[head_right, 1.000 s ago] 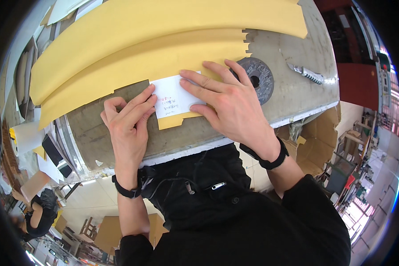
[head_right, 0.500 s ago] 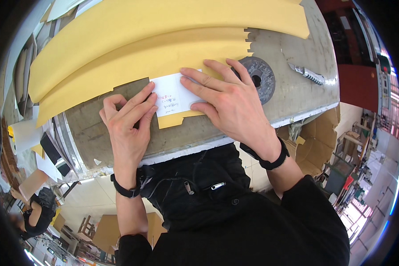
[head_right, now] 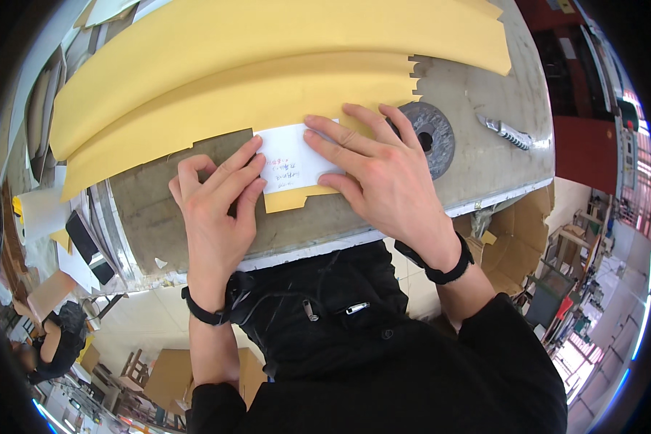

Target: Measuring and cutting a piece of leather using a paper pattern and utility knife on a workshop table.

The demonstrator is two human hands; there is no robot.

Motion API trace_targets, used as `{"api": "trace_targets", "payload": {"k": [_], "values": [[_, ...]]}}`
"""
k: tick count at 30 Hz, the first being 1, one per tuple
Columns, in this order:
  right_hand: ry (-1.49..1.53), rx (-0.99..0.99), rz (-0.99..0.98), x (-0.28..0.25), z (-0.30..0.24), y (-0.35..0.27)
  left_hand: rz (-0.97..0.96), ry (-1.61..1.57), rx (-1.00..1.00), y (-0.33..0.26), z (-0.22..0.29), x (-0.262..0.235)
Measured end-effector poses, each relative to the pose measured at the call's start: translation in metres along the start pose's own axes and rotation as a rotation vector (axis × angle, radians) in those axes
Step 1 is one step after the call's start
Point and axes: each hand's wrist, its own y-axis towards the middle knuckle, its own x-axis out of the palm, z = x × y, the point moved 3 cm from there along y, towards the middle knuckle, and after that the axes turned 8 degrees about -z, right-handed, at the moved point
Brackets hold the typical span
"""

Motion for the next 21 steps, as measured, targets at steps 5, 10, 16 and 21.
{"api": "trace_targets", "payload": {"k": [5, 10, 16, 21], "values": [[0.047, 0.011, 0.001, 0.000, 0.000, -0.001, 0.013, 0.088, 0.035, 0.000, 0.008, 0.003], [0.040, 0.008, 0.016, 0.000, -0.002, -0.001, -0.045, 0.269, 0.070, 0.004, 0.025, 0.006], [0.064, 0.026, 0.039, 0.002, -0.001, -0.003, -0.204, 0.332, 0.169, 0.010, 0.047, 0.004], [0.074, 0.031, 0.061, 0.004, -0.001, -0.004, -0.207, 0.333, 0.156, 0.022, 0.053, 0.002]]}}
